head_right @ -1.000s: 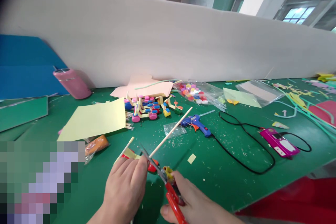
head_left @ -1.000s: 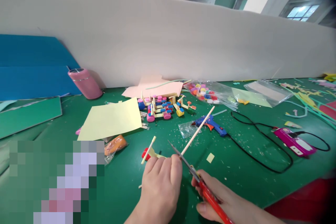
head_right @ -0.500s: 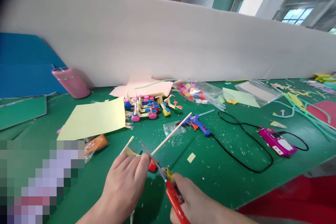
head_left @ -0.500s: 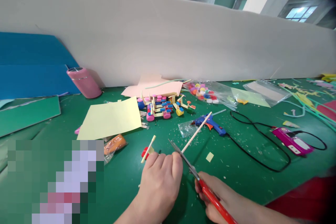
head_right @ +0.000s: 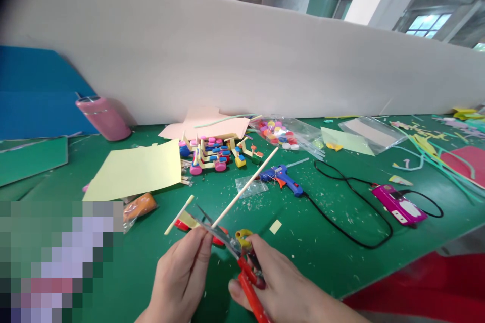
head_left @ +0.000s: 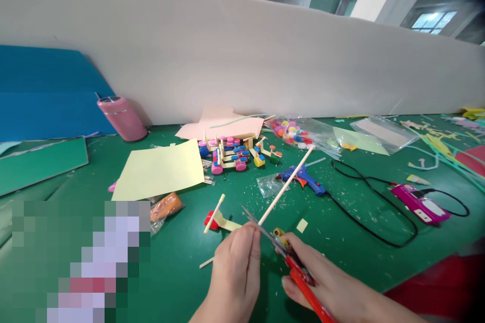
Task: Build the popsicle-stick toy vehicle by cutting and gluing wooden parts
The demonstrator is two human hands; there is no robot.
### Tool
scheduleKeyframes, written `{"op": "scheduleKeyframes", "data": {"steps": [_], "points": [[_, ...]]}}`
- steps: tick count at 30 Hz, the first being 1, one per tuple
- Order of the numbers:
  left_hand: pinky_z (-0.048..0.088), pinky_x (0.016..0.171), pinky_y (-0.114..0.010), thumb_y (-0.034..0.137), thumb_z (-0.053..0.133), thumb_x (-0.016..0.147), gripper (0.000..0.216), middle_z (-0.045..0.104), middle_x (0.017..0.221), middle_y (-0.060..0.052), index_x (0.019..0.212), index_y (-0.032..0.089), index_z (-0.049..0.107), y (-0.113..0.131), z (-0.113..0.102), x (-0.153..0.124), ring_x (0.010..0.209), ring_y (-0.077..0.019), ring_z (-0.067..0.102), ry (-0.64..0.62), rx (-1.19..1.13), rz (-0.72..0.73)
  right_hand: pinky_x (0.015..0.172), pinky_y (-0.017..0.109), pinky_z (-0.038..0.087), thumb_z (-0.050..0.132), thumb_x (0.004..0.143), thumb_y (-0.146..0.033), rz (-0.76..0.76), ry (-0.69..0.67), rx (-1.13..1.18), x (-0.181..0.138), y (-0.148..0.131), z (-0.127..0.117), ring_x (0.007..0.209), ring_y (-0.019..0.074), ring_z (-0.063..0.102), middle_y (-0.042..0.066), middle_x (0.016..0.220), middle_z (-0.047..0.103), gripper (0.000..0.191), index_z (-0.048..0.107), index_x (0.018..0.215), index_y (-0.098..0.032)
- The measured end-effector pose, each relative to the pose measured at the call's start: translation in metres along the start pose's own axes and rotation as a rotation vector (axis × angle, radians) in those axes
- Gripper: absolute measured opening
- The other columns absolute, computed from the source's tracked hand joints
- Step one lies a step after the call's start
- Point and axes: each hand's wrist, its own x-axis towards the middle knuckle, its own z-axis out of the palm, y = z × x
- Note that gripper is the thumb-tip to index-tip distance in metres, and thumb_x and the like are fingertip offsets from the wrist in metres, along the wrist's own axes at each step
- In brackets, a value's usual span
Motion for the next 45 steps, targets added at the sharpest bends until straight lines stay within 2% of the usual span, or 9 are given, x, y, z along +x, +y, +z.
{"op": "scheduleKeyframes", "data": {"steps": [6, 11, 17, 22, 27, 30, 34, 41, 45], "points": [[0.031, 0.043, -0.018, 0.014, 0.039, 0.085, 0.023, 0.042, 0.053, 0.005, 0.063, 0.019, 0.045, 0.005, -0.002, 0.0, 0.043, -0.0082, 0.038, -0.066, -0.207, -0.223, 0.07, 0.029, 0.045, 0.052, 0.08, -0.042, -0.013, -0.031, -0.062, 0.0, 0.0, -0.005, 0.067, 0.0145, 0.048, -0.001, 0.079, 0.053, 0.028, 0.046, 0.098, -0.022], [0.027, 0.045, -0.02, 0.031, 0.044, 0.084, 0.026, 0.041, 0.051, 0.004, 0.063, 0.017, 0.051, 0.006, -0.004, 0.004, 0.048, -0.0095, 0.034, -0.178, -0.569, -0.588, 0.077, 0.03, 0.042, 0.051, 0.08, -0.046, 0.029, -0.02, -0.043, 0.001, 0.004, -0.006, 0.078, 0.0177, 0.051, -0.001, 0.075, 0.052, 0.026, 0.047, 0.091, -0.022], [0.021, 0.044, -0.021, 0.037, 0.048, 0.08, 0.026, 0.024, 0.038, 0.011, 0.064, 0.017, 0.051, 0.006, -0.007, 0.009, 0.039, -0.007, 0.019, -0.263, -1.143, -0.893, 0.061, 0.022, 0.041, 0.055, 0.075, -0.03, 0.073, -0.053, -0.01, 0.001, -0.006, -0.006, 0.065, 0.0128, 0.046, -0.003, 0.072, 0.047, 0.021, 0.045, 0.09, -0.02], [0.021, 0.044, -0.021, 0.038, 0.047, 0.081, 0.028, 0.033, 0.045, 0.007, 0.066, 0.016, 0.055, 0.005, -0.009, 0.006, 0.044, -0.0089, 0.027, -0.288, -0.849, -0.807, 0.05, 0.02, 0.036, 0.051, 0.064, -0.011, 0.111, -0.061, -0.023, 0.001, -0.009, 0.0, 0.054, 0.0105, 0.043, -0.005, 0.061, 0.044, 0.023, 0.045, 0.086, -0.018], [0.031, 0.052, -0.022, 0.028, 0.046, 0.083, 0.024, 0.046, 0.058, 0.002, 0.064, 0.017, 0.053, 0.004, -0.005, -0.003, 0.052, -0.0106, 0.037, -0.179, -0.527, -0.485, 0.06, 0.024, 0.042, 0.053, 0.066, -0.017, 0.11, -0.004, -0.106, 0.0, -0.004, -0.001, 0.068, 0.0168, 0.053, 0.001, 0.071, 0.057, 0.025, 0.05, 0.091, -0.017], [0.029, 0.05, -0.022, 0.028, 0.046, 0.083, 0.025, 0.042, 0.055, 0.003, 0.062, 0.017, 0.052, 0.002, -0.003, -0.006, 0.05, -0.0102, 0.034, -0.16, -0.525, -0.492, 0.065, 0.026, 0.043, 0.056, 0.071, -0.027, 0.071, -0.012, -0.123, 0.0, -0.001, -0.003, 0.074, 0.0192, 0.055, 0.003, 0.074, 0.06, 0.028, 0.05, 0.097, -0.017], [0.025, 0.046, -0.022, 0.038, 0.048, 0.082, 0.03, 0.038, 0.052, 0.004, 0.063, 0.016, 0.053, 0.0, -0.003, -0.005, 0.048, -0.0093, 0.032, -0.196, -0.762, -0.674, 0.067, 0.028, 0.044, 0.053, 0.076, -0.041, 0.019, -0.014, -0.107, 0.0, 0.002, -0.003, 0.079, 0.021, 0.056, 0.004, 0.074, 0.06, 0.035, 0.047, 0.101, -0.017], [0.019, 0.043, -0.021, 0.04, 0.063, 0.072, 0.03, 0.025, 0.038, 0.011, 0.058, 0.014, 0.054, 0.005, -0.001, -0.002, 0.038, -0.0044, 0.02, -0.169, -1.296, -0.926, 0.067, 0.029, 0.045, 0.053, 0.076, -0.037, 0.004, -0.042, -0.121, -0.003, -0.002, -0.006, 0.074, 0.0183, 0.056, 0.007, 0.088, 0.06, 0.029, 0.041, 0.094, -0.018], [0.016, 0.041, -0.021, 0.036, 0.064, 0.071, 0.027, 0.022, 0.035, 0.012, 0.058, 0.014, 0.054, 0.003, -0.002, -0.002, 0.034, -0.0033, 0.017, -0.259, -1.504, -0.977, 0.064, 0.027, 0.044, 0.054, 0.074, -0.033, -0.006, -0.058, -0.145, -0.003, -0.007, -0.008, 0.073, 0.0175, 0.054, 0.006, 0.088, 0.06, 0.026, 0.041, 0.091, -0.019]]}}
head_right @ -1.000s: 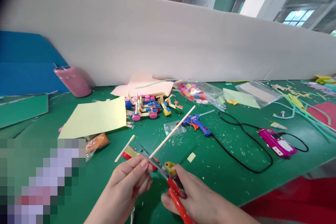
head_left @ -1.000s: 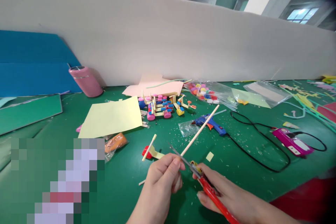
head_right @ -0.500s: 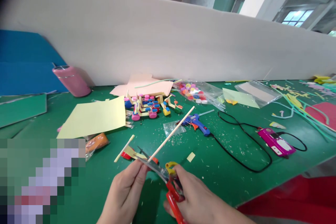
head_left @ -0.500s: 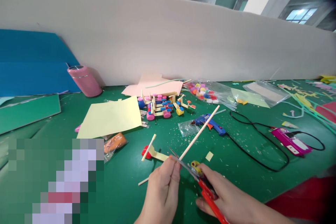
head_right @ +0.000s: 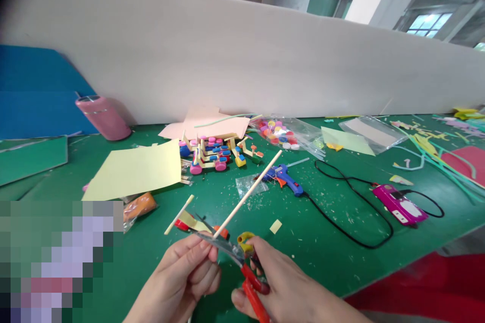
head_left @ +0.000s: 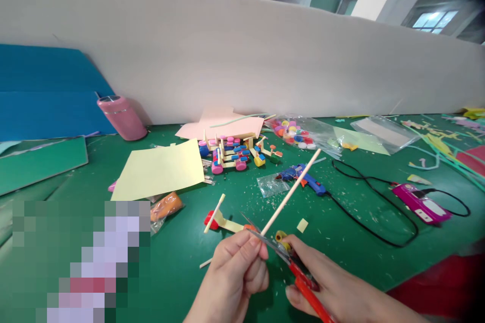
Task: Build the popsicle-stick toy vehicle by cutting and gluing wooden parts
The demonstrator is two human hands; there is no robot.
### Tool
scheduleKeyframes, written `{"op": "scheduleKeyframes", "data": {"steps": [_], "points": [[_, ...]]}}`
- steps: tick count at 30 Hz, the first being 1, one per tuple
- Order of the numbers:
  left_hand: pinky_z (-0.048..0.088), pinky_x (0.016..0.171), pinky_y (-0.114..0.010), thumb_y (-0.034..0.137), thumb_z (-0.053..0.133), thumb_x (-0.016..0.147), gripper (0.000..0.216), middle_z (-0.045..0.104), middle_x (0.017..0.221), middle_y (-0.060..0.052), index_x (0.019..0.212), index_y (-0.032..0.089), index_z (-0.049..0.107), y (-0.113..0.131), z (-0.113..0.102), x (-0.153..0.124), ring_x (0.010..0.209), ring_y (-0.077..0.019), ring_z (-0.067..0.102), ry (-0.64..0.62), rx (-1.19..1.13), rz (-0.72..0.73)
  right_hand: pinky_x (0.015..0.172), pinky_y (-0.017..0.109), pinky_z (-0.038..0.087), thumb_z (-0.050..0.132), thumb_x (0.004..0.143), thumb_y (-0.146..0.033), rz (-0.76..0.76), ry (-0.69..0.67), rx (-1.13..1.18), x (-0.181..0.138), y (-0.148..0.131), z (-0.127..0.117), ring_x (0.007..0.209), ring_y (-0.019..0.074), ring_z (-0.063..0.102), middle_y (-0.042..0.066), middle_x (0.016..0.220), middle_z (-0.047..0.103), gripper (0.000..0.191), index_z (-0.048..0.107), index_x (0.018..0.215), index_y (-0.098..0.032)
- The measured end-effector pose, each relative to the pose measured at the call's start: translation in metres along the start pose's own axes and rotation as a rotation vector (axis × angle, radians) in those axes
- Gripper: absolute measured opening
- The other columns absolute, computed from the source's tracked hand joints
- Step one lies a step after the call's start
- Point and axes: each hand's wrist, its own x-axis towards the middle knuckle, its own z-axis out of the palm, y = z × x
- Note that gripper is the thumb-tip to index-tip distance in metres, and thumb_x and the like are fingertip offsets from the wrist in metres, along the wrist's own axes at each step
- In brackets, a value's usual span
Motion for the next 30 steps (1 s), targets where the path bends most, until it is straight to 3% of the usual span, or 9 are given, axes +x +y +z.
{"op": "scheduleKeyframes", "data": {"steps": [3, 5, 9, 11, 13, 16, 21, 25, 30], "points": [[0.017, 0.041, -0.021, 0.034, 0.059, 0.074, 0.024, 0.021, 0.036, 0.012, 0.06, 0.015, 0.054, 0.004, -0.001, -0.001, 0.034, -0.0037, 0.014, -0.067, -0.013, -0.079, 0.058, 0.024, 0.042, 0.054, 0.072, -0.026, 0.002, 0.014, -0.023, 0.002, -0.001, 0.001, 0.069, 0.0165, 0.053, 0.004, 0.079, 0.059, 0.023, 0.042, 0.09, -0.018], [0.018, 0.042, -0.021, 0.038, 0.055, 0.076, 0.027, 0.021, 0.038, 0.011, 0.061, 0.016, 0.054, 0.005, -0.002, -0.001, 0.036, -0.0047, 0.016, -0.039, 0.117, -0.043, 0.054, 0.023, 0.04, 0.053, 0.069, -0.02, 0.003, 0.038, -0.061, 0.003, 0.0, 0.003, 0.063, 0.0148, 0.051, 0.001, 0.072, 0.058, 0.023, 0.043, 0.09, -0.017], [0.025, 0.047, -0.022, 0.034, 0.052, 0.08, 0.025, 0.039, 0.052, 0.004, 0.062, 0.016, 0.053, -0.001, -0.003, -0.002, 0.047, -0.0087, 0.031, 0.193, 0.741, 0.334, 0.054, 0.024, 0.04, 0.049, 0.07, -0.018, 0.021, 0.047, -0.136, 0.005, 0.001, 0.004, 0.064, 0.0168, 0.054, 0.002, 0.07, 0.058, 0.021, 0.046, 0.09, -0.016], [0.029, 0.05, -0.023, 0.027, 0.049, 0.081, 0.021, 0.044, 0.057, 0.002, 0.062, 0.017, 0.051, -0.006, -0.004, -0.002, 0.051, -0.0103, 0.035, 0.241, 0.983, 0.521, 0.058, 0.025, 0.041, 0.05, 0.071, -0.02, 0.042, 0.047, -0.131, 0.005, 0.0, 0.004, 0.07, 0.0192, 0.056, 0.005, 0.076, 0.06, 0.023, 0.047, 0.093, -0.016], [0.03, 0.051, -0.023, 0.024, 0.045, 0.082, 0.02, 0.043, 0.056, 0.002, 0.064, 0.018, 0.051, -0.007, -0.005, -0.003, 0.05, -0.0108, 0.036, 0.24, 1.074, 0.598, 0.061, 0.026, 0.043, 0.053, 0.072, -0.026, 0.044, 0.043, -0.089, 0.004, 0.0, 0.004, 0.075, 0.0201, 0.056, 0.006, 0.081, 0.061, 0.028, 0.047, 0.097, -0.016], [0.028, 0.049, -0.022, 0.028, 0.043, 0.084, 0.025, 0.041, 0.056, 0.003, 0.063, 0.018, 0.051, -0.004, -0.004, -0.004, 0.05, -0.0104, 0.034, 0.212, 0.99, 0.486, 0.063, 0.026, 0.044, 0.053, 0.076, -0.035, 0.023, 0.019, -0.011, 0.003, 0.003, 0.005, 0.074, 0.0187, 0.056, 0.005, 0.08, 0.061, 0.035, 0.045, 0.104, -0.016], [0.021, 0.044, -0.022, 0.042, 0.054, 0.078, 0.032, 0.032, 0.045, 0.007, 0.06, 0.016, 0.051, 0.001, -0.001, -0.004, 0.044, -0.0077, 0.026, 0.186, 0.508, 0.18, 0.063, 0.026, 0.044, 0.054, 0.076, -0.034, 0.005, 0.018, -0.011, 0.002, 0.005, 0.004, 0.073, 0.0172, 0.055, 0.003, 0.081, 0.06, 0.031, 0.045, 0.101, -0.018], [0.018, 0.043, -0.022, 0.042, 0.064, 0.071, 0.033, 0.027, 0.038, 0.01, 0.057, 0.015, 0.053, -0.001, 0.0, -0.004, 0.038, -0.0046, 0.021, 0.126, 0.198, 0.075, 0.063, 0.026, 0.044, 0.055, 0.074, -0.032, -0.014, 0.008, -0.041, 0.001, 0.0, 0.0, 0.071, 0.0164, 0.053, 0.002, 0.082, 0.057, 0.026, 0.044, 0.094, -0.02], [0.016, 0.043, -0.021, 0.035, 0.065, 0.072, 0.026, 0.024, 0.038, 0.011, 0.06, 0.013, 0.056, 0.0, 0.003, -0.01, 0.037, -0.0031, 0.018, 0.051, -0.01, -0.013, 0.067, 0.029, 0.044, 0.055, 0.071, -0.03, -0.027, -0.032, -0.098, 0.001, -0.006, -0.007, 0.074, 0.018, 0.052, 0.005, 0.086, 0.056, 0.027, 0.043, 0.092, -0.018]]}}
